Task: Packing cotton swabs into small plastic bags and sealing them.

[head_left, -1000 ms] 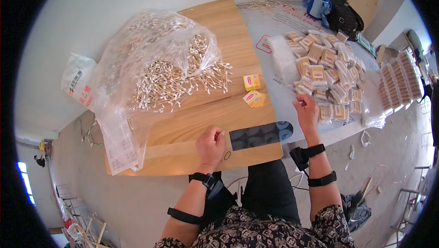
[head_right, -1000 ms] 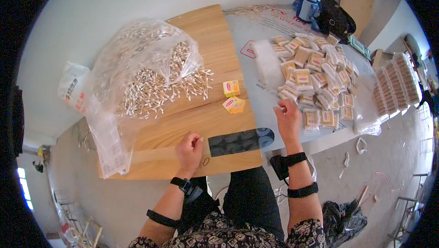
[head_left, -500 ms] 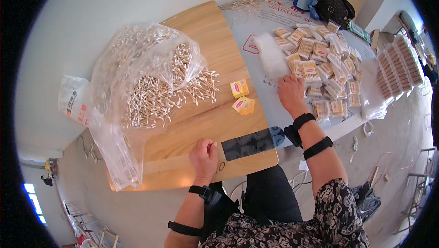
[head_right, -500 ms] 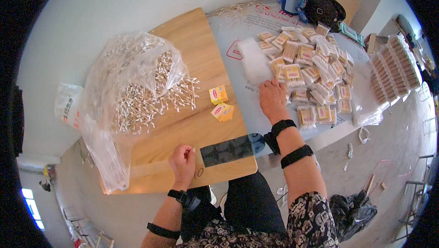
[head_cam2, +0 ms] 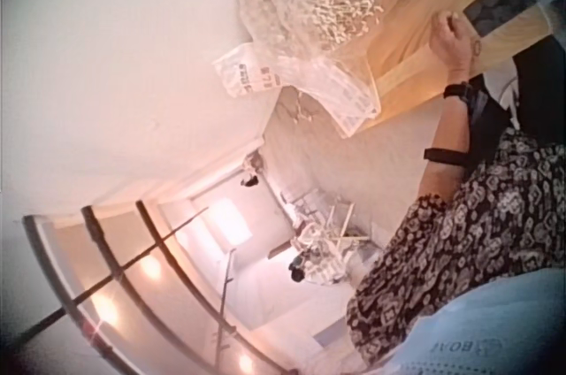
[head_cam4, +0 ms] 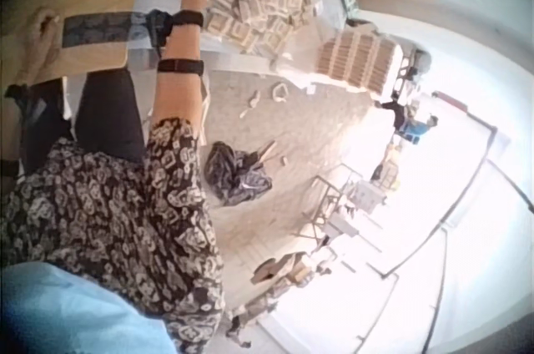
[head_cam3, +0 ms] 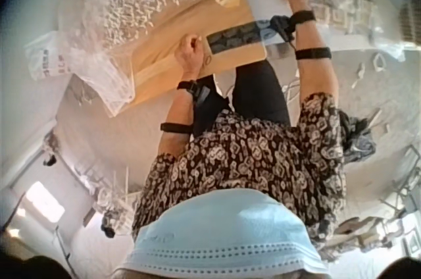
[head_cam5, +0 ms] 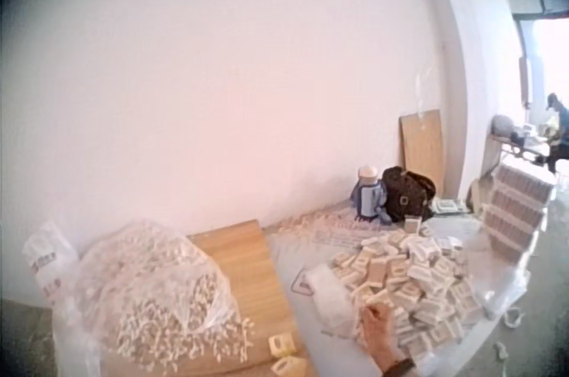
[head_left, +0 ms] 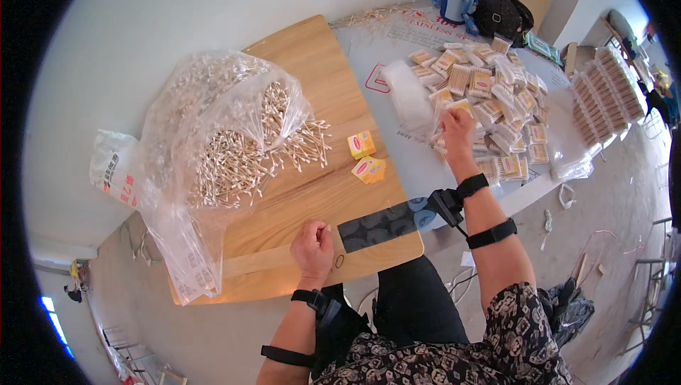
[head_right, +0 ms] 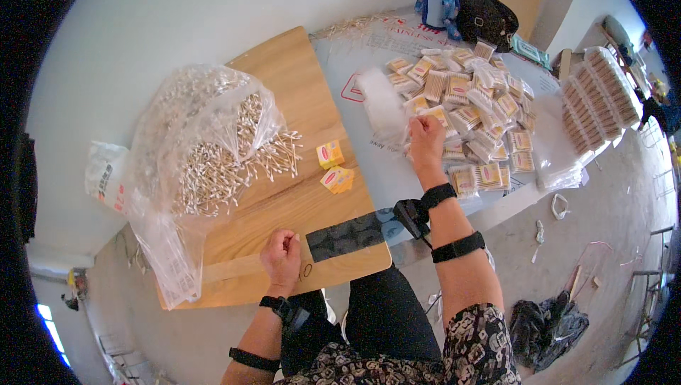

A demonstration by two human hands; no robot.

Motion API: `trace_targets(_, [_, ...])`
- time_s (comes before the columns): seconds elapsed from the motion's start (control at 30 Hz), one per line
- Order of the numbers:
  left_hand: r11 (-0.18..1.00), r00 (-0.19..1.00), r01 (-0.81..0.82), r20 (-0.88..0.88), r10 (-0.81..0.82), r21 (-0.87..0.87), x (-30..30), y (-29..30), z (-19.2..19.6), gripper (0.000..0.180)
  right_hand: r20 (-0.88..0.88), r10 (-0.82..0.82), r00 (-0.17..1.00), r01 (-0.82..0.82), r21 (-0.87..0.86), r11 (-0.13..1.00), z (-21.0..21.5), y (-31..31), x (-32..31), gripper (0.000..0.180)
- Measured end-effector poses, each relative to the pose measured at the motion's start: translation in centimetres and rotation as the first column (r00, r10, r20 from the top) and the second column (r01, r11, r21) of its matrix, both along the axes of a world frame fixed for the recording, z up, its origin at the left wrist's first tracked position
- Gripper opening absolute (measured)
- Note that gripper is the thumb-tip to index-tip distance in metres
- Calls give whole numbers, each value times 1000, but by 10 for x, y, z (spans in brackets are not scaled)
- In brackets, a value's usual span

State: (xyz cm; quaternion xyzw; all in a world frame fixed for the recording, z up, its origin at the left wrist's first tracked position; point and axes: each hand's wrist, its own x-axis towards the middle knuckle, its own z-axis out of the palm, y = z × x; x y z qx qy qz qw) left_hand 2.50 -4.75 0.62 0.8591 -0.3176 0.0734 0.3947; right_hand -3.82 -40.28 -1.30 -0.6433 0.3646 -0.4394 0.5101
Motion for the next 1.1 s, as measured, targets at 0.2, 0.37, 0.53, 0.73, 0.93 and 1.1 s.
trace_targets(0.2, [1000, 1000, 13, 15, -13, 5, 0, 3, -2, 11, 404, 104, 909, -316, 504, 804, 44, 51, -46, 15])
trace_targets(0.37, [999, 990, -1, -140, 7, 46, 1, 11, 0, 9, 299, 279, 913, -406, 584, 703, 51, 160, -67, 14])
trace_targets(0.53, [951, 761, 187, -576, -299, -247, -46, 4, 34, 13, 115, 424, 898, -422, 498, 758, 33, 238, -80, 13])
trace_targets(0.73, [937, 752, 89, -594, -286, -339, -84, 21, 18, 16, 105, 452, 886, -440, 498, 747, 22, 273, -83, 13])
trace_targets(0.93, [951, 793, -9, -582, -182, -310, -79, 30, 3, 12, 14, 493, 870, -459, 386, 800, 8, 279, -89, 9])
trace_targets(1.1, [941, 754, -80, -638, -158, -328, -83, 32, 12, 9, -69, 513, 855, -459, 357, 813, 24, 281, -89, 16])
